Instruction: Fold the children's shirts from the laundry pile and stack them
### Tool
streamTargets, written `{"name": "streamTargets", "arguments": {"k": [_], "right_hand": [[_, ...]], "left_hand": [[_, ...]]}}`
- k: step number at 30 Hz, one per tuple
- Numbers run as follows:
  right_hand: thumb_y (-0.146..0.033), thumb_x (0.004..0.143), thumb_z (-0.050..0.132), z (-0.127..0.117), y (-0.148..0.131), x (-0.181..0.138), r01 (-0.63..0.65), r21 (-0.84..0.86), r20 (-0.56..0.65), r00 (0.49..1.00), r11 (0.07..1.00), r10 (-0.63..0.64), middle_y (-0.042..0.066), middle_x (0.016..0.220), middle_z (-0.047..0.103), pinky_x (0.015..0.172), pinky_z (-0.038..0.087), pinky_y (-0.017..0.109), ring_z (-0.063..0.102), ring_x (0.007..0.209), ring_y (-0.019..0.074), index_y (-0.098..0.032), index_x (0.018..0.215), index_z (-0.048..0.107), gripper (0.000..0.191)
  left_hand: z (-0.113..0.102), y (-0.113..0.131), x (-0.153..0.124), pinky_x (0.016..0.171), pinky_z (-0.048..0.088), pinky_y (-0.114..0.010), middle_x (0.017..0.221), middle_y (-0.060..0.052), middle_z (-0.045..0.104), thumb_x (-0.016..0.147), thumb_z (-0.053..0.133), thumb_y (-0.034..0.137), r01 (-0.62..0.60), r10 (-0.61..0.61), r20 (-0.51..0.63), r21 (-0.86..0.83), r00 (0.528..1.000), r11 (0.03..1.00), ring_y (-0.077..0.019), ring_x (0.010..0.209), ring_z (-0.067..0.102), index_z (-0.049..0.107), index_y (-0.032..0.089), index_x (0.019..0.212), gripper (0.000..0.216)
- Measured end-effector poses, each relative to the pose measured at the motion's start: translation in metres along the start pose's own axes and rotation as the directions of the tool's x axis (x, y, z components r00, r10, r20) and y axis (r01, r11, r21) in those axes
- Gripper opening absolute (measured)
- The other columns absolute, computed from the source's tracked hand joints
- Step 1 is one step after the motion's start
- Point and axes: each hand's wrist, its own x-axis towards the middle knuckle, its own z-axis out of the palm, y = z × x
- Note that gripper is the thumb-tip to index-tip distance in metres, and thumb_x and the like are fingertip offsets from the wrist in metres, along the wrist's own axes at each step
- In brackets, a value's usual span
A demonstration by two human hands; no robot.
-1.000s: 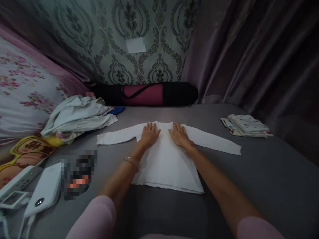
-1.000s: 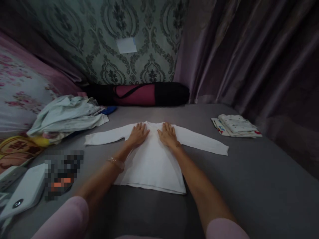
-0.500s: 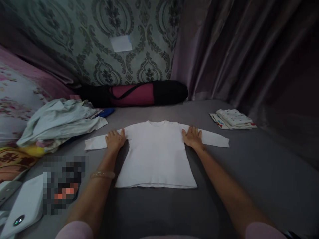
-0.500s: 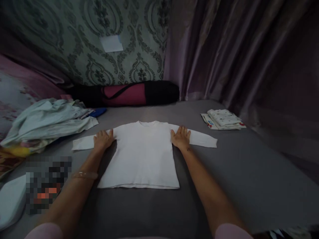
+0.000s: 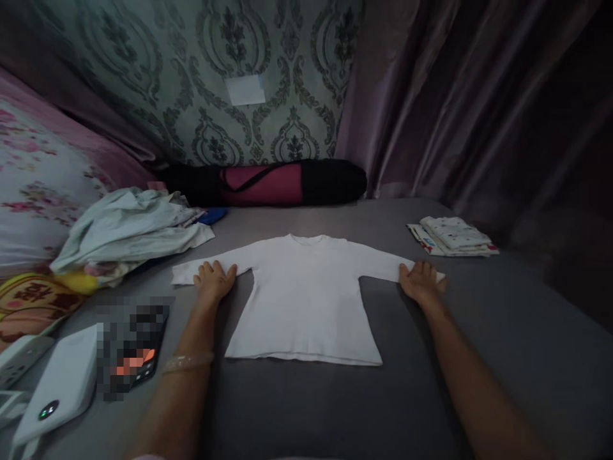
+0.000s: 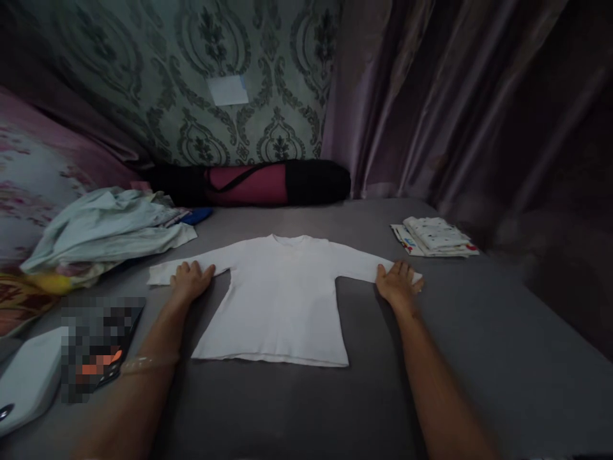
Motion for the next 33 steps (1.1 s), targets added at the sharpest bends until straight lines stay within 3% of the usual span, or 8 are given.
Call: {"name": "streamTargets", "arguments": {"k": [6,9,12,15,16,18,21,33], "right_hand": [[-0.042,0.094,0.021,0.000,0.000,-0.008,0.078,0.021,-0.126,0.989,0.997,-0.075,0.025,0.148,0.035,0.110,0.017,0.061,0.027,0.139,0.0349,-0.003,0.143,0.037,0.065],[-0.040,0.095,0.023,-0.001,-0.005,-0.014,0.163,-0.024,-0.173,0.971,0.986,-0.164,0.026,0.150,0.032,0.111,0.017,0.059,0.025,0.141,0.0348,-0.001,0.142,0.038,0.063],[-0.043,0.096,0.025,0.001,-0.006,-0.019,0.194,-0.066,-0.130,0.971,0.979,-0.201,0.024,0.151,0.031,0.111,0.017,0.058,0.025,0.141,0.0349,-0.005,0.142,0.040,0.062],[-0.046,0.096,0.024,0.007,-0.003,-0.019,0.180,-0.088,-0.069,0.980,0.980,-0.187,0.022,0.148,0.036,0.111,0.018,0.058,0.027,0.140,0.0347,-0.007,0.142,0.042,0.063],[-0.047,0.096,0.023,0.009,-0.001,-0.019,0.182,-0.093,-0.061,0.980,0.979,-0.188,0.022,0.147,0.038,0.111,0.018,0.058,0.028,0.140,0.0345,-0.008,0.142,0.042,0.063],[-0.048,0.096,0.021,0.012,0.003,-0.017,0.199,-0.100,-0.064,0.977,0.975,-0.205,0.022,0.146,0.040,0.111,0.019,0.058,0.029,0.140,0.0346,-0.008,0.142,0.043,0.064],[-0.048,0.096,0.020,0.015,0.005,-0.016,0.224,-0.114,-0.093,0.968,0.968,-0.235,0.023,0.146,0.040,0.109,0.022,0.060,0.031,0.138,0.0369,-0.007,0.141,0.044,0.065],[-0.041,0.098,0.022,0.011,-0.002,-0.018,0.180,-0.183,-0.076,0.978,0.966,-0.197,0.021,0.146,0.040,0.109,0.022,0.057,0.032,0.138,0.0336,-0.010,0.139,0.046,0.058]], "left_hand": [[-0.005,0.002,-0.012,0.100,0.038,-0.057,0.131,-0.028,0.052,0.091,0.037,0.044,-0.058,0.051,-0.100,-0.073,0.994,0.996,-0.0392,0.128,0.044,0.052,0.004,0.125,0.054],[-0.014,0.021,-0.033,0.103,0.037,-0.058,0.139,-0.026,0.048,0.092,0.040,0.042,-0.275,0.256,-0.154,-0.119,0.954,0.954,-0.0362,0.133,0.042,0.048,0.007,0.130,0.052],[-0.015,0.056,-0.071,0.108,0.034,-0.054,0.142,-0.019,0.049,0.095,0.037,0.045,-0.622,0.608,-0.135,-0.181,0.783,0.762,-0.0302,0.134,0.043,0.046,0.015,0.135,0.050],[-0.008,0.091,-0.115,0.112,0.031,-0.053,0.150,-0.019,0.038,0.096,0.032,0.053,-0.791,0.807,-0.019,-0.211,0.591,0.574,-0.0305,0.142,0.032,0.040,0.015,0.142,0.061],[-0.005,0.100,-0.128,0.113,0.029,-0.053,0.153,-0.019,0.034,0.096,0.031,0.056,-0.811,0.832,0.025,-0.207,0.554,0.547,-0.0311,0.143,0.028,0.038,0.014,0.144,0.064],[0.002,0.113,-0.148,0.114,0.026,-0.052,0.154,-0.020,0.029,0.096,0.028,0.059,-0.814,0.833,0.084,-0.180,0.546,0.552,-0.0324,0.144,0.024,0.036,0.012,0.146,0.069],[0.011,0.121,-0.162,0.115,0.023,-0.054,0.154,-0.022,0.027,0.097,0.023,0.057,-0.796,0.806,0.084,-0.120,0.587,0.593,-0.0344,0.144,0.022,0.035,0.010,0.146,0.070],[0.002,0.125,-0.165,0.115,0.024,-0.055,0.155,-0.021,0.023,0.098,0.018,0.057,-0.795,0.789,0.174,-0.054,0.589,0.605,-0.0348,0.145,0.018,0.033,0.008,0.148,0.072]]}}
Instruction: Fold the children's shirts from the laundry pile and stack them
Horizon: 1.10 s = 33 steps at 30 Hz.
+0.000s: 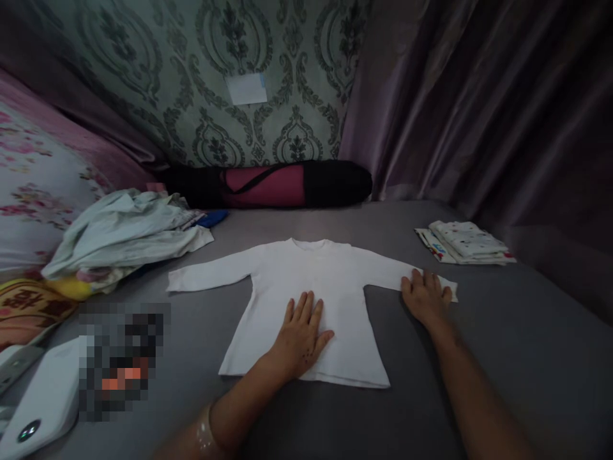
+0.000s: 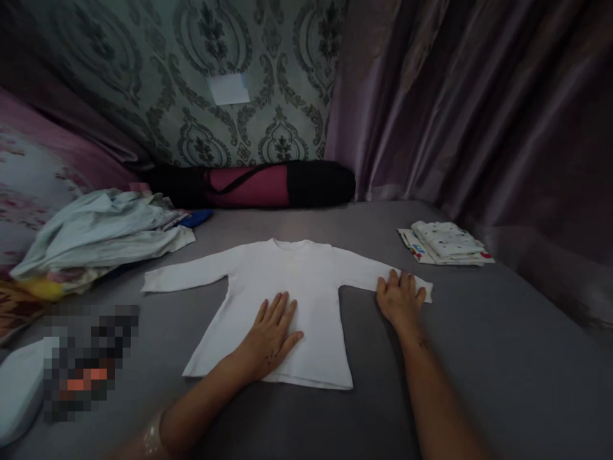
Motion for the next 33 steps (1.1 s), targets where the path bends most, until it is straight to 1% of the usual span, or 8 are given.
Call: {"name": "streamTargets", "arguments": {"k": [6,10,13,17,20,27,30,33], "right_hand": [[-0.040,0.098,0.022,0.000,0.000,0.000,-0.003,-0.009,-0.010,1.000,1.000,0.003,0.020,0.147,0.040,0.108,0.023,0.058,0.033,0.137,0.0338,-0.010,0.140,0.045,0.057],[-0.040,0.097,0.023,0.001,0.000,-0.001,0.009,-0.004,-0.032,0.999,1.000,-0.009,0.020,0.146,0.041,0.108,0.023,0.058,0.033,0.137,0.0339,-0.009,0.139,0.047,0.056],[-0.040,0.098,0.023,0.002,0.001,-0.001,0.013,-0.017,-0.039,0.999,1.000,-0.014,0.020,0.146,0.041,0.108,0.024,0.058,0.033,0.136,0.0344,-0.009,0.139,0.047,0.057],[-0.040,0.098,0.022,0.002,0.001,0.000,0.008,-0.021,-0.022,1.000,1.000,-0.008,0.020,0.147,0.040,0.108,0.024,0.058,0.033,0.137,0.0346,-0.009,0.141,0.044,0.058],[-0.040,0.098,0.022,0.001,0.001,0.001,0.001,-0.029,-0.011,1.000,1.000,-0.001,0.020,0.147,0.041,0.108,0.024,0.057,0.034,0.137,0.0345,-0.010,0.140,0.046,0.057],[-0.039,0.098,0.025,0.001,-0.001,-0.001,0.011,-0.041,-0.062,0.998,0.999,-0.014,0.020,0.142,0.045,0.106,0.027,0.056,0.037,0.134,0.0335,-0.011,0.137,0.049,0.054],[-0.038,0.097,0.024,0.002,-0.001,-0.001,0.010,-0.032,-0.067,0.998,0.999,-0.012,0.020,0.142,0.046,0.106,0.026,0.057,0.037,0.134,0.0336,-0.010,0.137,0.048,0.054],[-0.039,0.097,0.024,0.002,-0.001,0.001,-0.007,-0.026,-0.037,0.999,1.000,0.007,0.020,0.145,0.043,0.108,0.024,0.057,0.034,0.136,0.0337,-0.010,0.139,0.047,0.056]], "left_hand": [[0.001,-0.002,0.000,0.115,0.023,-0.055,0.156,-0.019,0.022,0.097,0.016,0.059,0.000,0.000,-0.008,-0.011,1.000,1.000,-0.0344,0.145,0.017,0.031,0.010,0.149,0.073],[0.006,-0.004,-0.001,0.113,0.026,-0.057,0.157,-0.018,0.023,0.098,0.021,0.056,-0.015,0.014,-0.046,-0.019,0.999,1.000,-0.0345,0.145,0.019,0.028,0.019,0.151,0.065],[0.007,-0.005,-0.001,0.113,0.026,-0.059,0.157,-0.018,0.023,0.099,0.024,0.055,-0.034,0.033,-0.055,-0.024,0.998,0.999,-0.0354,0.145,0.018,0.029,0.024,0.151,0.061],[0.006,-0.004,-0.001,0.113,0.025,-0.060,0.157,-0.019,0.020,0.098,0.021,0.056,-0.027,0.026,-0.033,-0.042,0.999,0.999,-0.0361,0.145,0.015,0.030,0.024,0.151,0.062],[0.004,-0.003,-0.001,0.113,0.023,-0.061,0.157,-0.020,0.020,0.098,0.018,0.057,-0.014,0.013,-0.008,-0.051,1.000,0.999,-0.0362,0.145,0.014,0.030,0.024,0.151,0.064],[0.003,-0.002,-0.001,0.113,0.020,-0.062,0.158,-0.019,0.018,0.098,0.015,0.057,-0.008,0.008,0.001,-0.055,1.000,0.998,-0.0354,0.145,0.013,0.028,0.025,0.151,0.064],[0.001,-0.001,-0.001,0.113,0.019,-0.063,0.158,-0.018,0.017,0.098,0.014,0.058,0.003,-0.002,0.020,-0.063,1.000,0.998,-0.0353,0.146,0.011,0.027,0.025,0.152,0.065],[-0.005,0.001,-0.001,0.113,0.018,-0.063,0.158,-0.018,0.015,0.097,0.014,0.058,0.013,-0.009,0.052,-0.069,0.999,0.998,-0.0355,0.146,0.010,0.026,0.024,0.152,0.065]]}}
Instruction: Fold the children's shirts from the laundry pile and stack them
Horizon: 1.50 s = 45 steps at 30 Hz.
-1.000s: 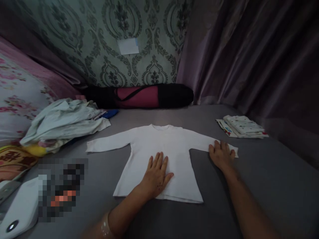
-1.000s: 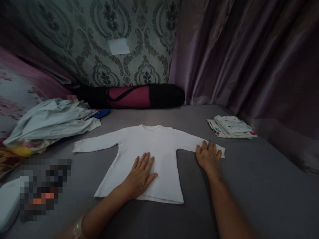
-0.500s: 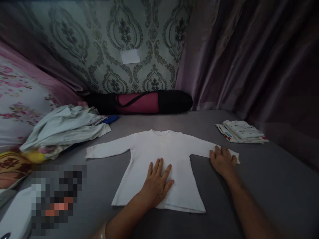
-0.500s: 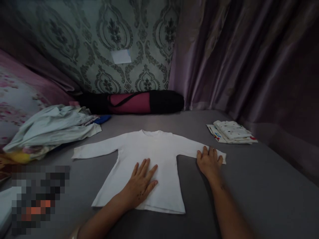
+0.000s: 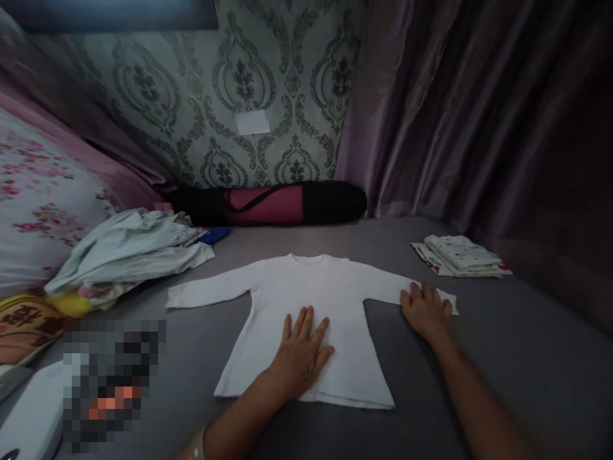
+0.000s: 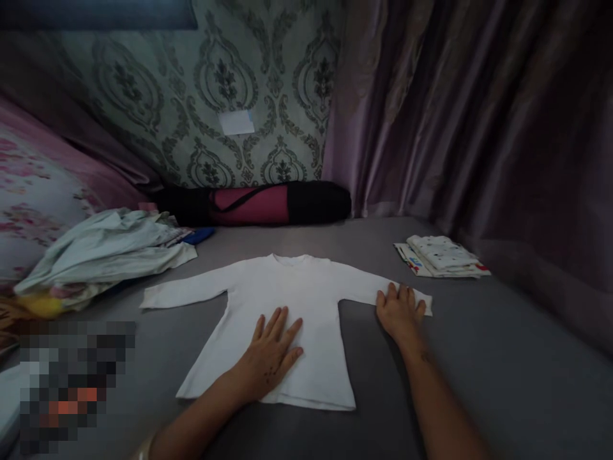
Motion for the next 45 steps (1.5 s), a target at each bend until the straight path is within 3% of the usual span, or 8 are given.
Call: {"name": "streamTargets", "arguments": {"k": [7,18,26,34,41,45], "right_hand": [[-0.041,0.098,0.022,-0.002,0.000,0.002,-0.029,0.005,0.054,0.998,1.000,0.029,0.018,0.148,0.039,0.110,0.022,0.056,0.030,0.139,0.0322,-0.012,0.142,0.044,0.058],[-0.039,0.097,0.023,0.002,0.002,0.002,0.005,0.003,-0.010,1.000,1.000,-0.005,0.019,0.143,0.044,0.106,0.026,0.057,0.035,0.135,0.0330,-0.010,0.139,0.047,0.056],[-0.039,0.097,0.023,0.001,0.001,0.002,0.007,0.024,-0.032,0.999,1.000,-0.006,0.018,0.142,0.046,0.105,0.027,0.058,0.037,0.133,0.0336,-0.010,0.136,0.050,0.055],[-0.040,0.097,0.022,0.007,0.003,-0.001,0.033,0.017,-0.097,0.995,0.999,-0.031,0.018,0.141,0.047,0.105,0.027,0.057,0.039,0.131,0.0324,-0.013,0.136,0.049,0.055],[-0.040,0.094,0.027,0.010,0.004,0.005,-0.013,0.066,-0.055,0.998,0.998,0.016,0.020,0.139,0.049,0.102,0.030,0.060,0.041,0.130,0.0360,-0.012,0.134,0.052,0.055],[-0.039,0.095,0.020,-0.006,-0.004,0.003,-0.006,0.086,-0.173,0.985,0.996,0.021,0.021,0.145,0.043,0.108,0.024,0.061,0.032,0.138,0.0342,-0.009,0.136,0.049,0.059]], "left_hand": [[0.002,0.000,-0.001,0.113,0.019,-0.062,0.159,-0.017,0.017,0.098,0.015,0.057,-0.003,0.003,-0.017,0.008,1.000,1.000,-0.0351,0.146,0.011,0.027,0.024,0.152,0.064],[0.004,0.000,-0.001,0.111,0.024,-0.063,0.157,-0.019,0.021,0.098,0.017,0.056,-0.022,0.024,-0.061,0.019,0.998,1.000,-0.0357,0.145,0.016,0.031,0.023,0.150,0.063],[0.015,-0.008,-0.002,0.112,0.025,-0.060,0.158,-0.016,0.021,0.099,0.019,0.054,-0.048,0.055,-0.130,0.060,0.990,0.997,-0.0340,0.146,0.017,0.024,0.026,0.152,0.060],[0.018,-0.004,0.001,0.111,0.024,-0.064,0.157,-0.018,0.022,0.099,0.022,0.052,-0.027,0.038,-0.120,0.085,0.992,0.996,-0.0369,0.145,0.018,0.028,0.023,0.151,0.059],[0.021,-0.006,-0.001,0.112,0.025,-0.062,0.159,-0.015,0.018,0.099,0.025,0.051,-0.039,0.052,-0.133,0.102,0.990,0.994,-0.0351,0.146,0.016,0.020,0.026,0.153,0.059],[0.024,-0.008,0.000,0.111,0.029,-0.061,0.159,-0.014,0.020,0.099,0.029,0.048,-0.051,0.077,-0.180,0.141,0.981,0.989,-0.0352,0.145,0.020,0.020,0.027,0.153,0.059]]}}
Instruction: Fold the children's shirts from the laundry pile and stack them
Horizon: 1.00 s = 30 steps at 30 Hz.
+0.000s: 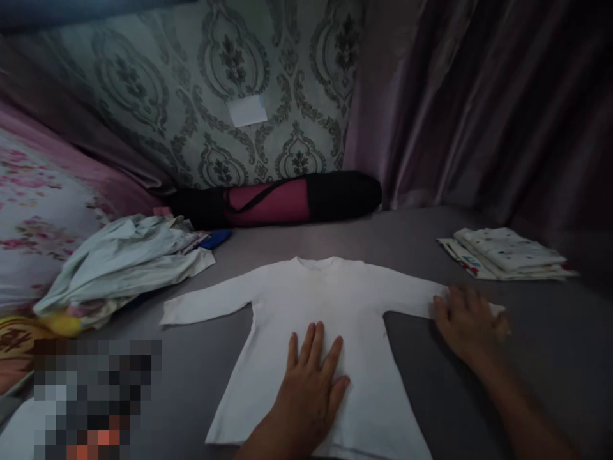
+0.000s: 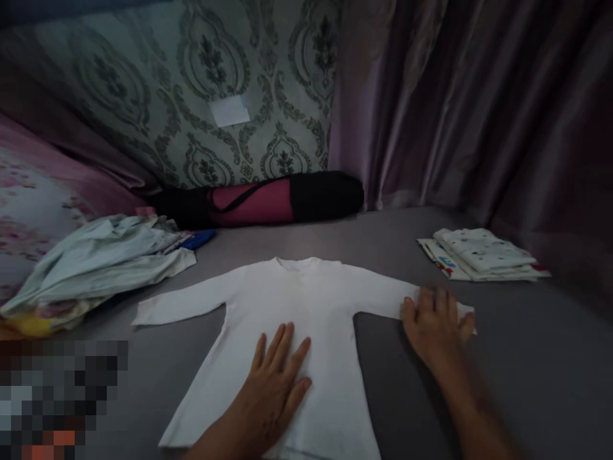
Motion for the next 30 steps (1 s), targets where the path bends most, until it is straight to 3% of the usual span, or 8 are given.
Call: {"name": "streamTargets", "arguments": {"k": [2,4,5,7,9,11,21,30], "right_hand": [[-0.037,0.097,0.015,-0.014,-0.017,-0.006,0.054,0.029,-0.059,0.997,0.998,-0.052,0.021,0.150,0.036,0.111,0.019,0.060,0.024,0.142,0.0331,-0.006,0.138,0.046,0.060],[-0.037,0.098,0.015,-0.027,-0.040,-0.018,0.237,0.110,-0.027,0.972,0.965,-0.235,0.017,0.152,0.036,0.114,0.017,0.055,0.022,0.144,0.0293,-0.008,0.142,0.043,0.059],[-0.037,0.099,0.016,-0.032,-0.052,-0.027,0.359,0.159,0.005,0.931,0.920,-0.365,0.014,0.154,0.034,0.116,0.014,0.054,0.020,0.145,0.0269,-0.012,0.144,0.040,0.057],[-0.038,0.099,0.020,-0.037,-0.073,-0.045,0.558,0.272,0.078,0.799,0.784,-0.596,0.008,0.158,0.026,0.117,0.011,0.053,0.016,0.147,0.0247,-0.017,0.148,0.036,0.055],[-0.040,0.100,0.023,-0.036,-0.085,-0.061,0.648,0.362,0.137,0.673,0.670,-0.726,0.007,0.159,0.023,0.118,0.010,0.052,0.015,0.147,0.0236,-0.018,0.149,0.034,0.055],[-0.041,0.100,0.022,-0.033,-0.089,-0.072,0.667,0.403,0.179,0.614,0.627,-0.769,0.007,0.158,0.024,0.119,0.009,0.051,0.016,0.147,0.0231,-0.016,0.150,0.032,0.056],[-0.043,0.100,0.021,-0.024,-0.087,-0.074,0.654,0.403,0.200,0.620,0.640,-0.759,0.009,0.158,0.024,0.119,0.007,0.051,0.017,0.146,0.0243,-0.013,0.149,0.033,0.059],[-0.042,0.100,0.022,-0.024,-0.088,-0.076,0.643,0.431,0.152,0.640,0.633,-0.753,0.011,0.157,0.027,0.119,0.005,0.051,0.018,0.146,0.0253,-0.011,0.148,0.035,0.058]], "left_hand": [[0.001,0.000,0.001,0.110,0.029,-0.062,0.158,-0.014,0.020,0.099,0.029,0.048,0.000,0.000,0.001,0.000,1.000,1.000,-0.0355,0.145,0.021,0.022,0.027,0.153,0.058],[-0.001,0.000,0.001,0.111,0.027,-0.062,0.158,-0.015,0.019,0.099,0.028,0.049,0.007,-0.006,0.027,-0.010,1.000,1.000,-0.0352,0.145,0.019,0.023,0.026,0.152,0.058],[-0.002,0.001,0.001,0.112,0.025,-0.061,0.159,-0.015,0.019,0.099,0.027,0.050,0.015,-0.015,0.042,-0.017,0.999,1.000,-0.0345,0.146,0.018,0.022,0.024,0.153,0.060],[-0.005,0.001,0.001,0.114,0.022,-0.059,0.158,-0.017,0.018,0.099,0.024,0.052,0.035,-0.033,0.070,-0.033,0.997,0.999,-0.0325,0.147,0.015,0.018,0.018,0.153,0.065],[-0.006,0.002,0.002,0.116,0.019,-0.057,0.158,-0.018,0.019,0.099,0.022,0.054,0.050,-0.046,0.088,-0.043,0.995,0.998,-0.0309,0.147,0.013,0.016,0.013,0.153,0.068],[-0.007,0.003,0.002,0.116,0.018,-0.057,0.158,-0.018,0.019,0.099,0.021,0.054,0.054,-0.050,0.097,-0.039,0.994,0.998,-0.0306,0.147,0.013,0.019,0.013,0.152,0.068],[-0.021,0.006,0.004,0.116,0.017,-0.057,0.158,-0.017,0.019,0.099,0.017,0.055,0.076,-0.072,0.176,-0.013,0.982,0.997,-0.0302,0.147,0.013,0.024,0.014,0.151,0.067],[-0.036,0.000,0.005,0.113,0.024,-0.056,0.158,-0.016,0.021,0.098,0.018,0.056,0.020,-0.016,0.241,-0.013,0.970,1.000,-0.0318,0.146,0.018,0.023,0.026,0.152,0.062]]}}
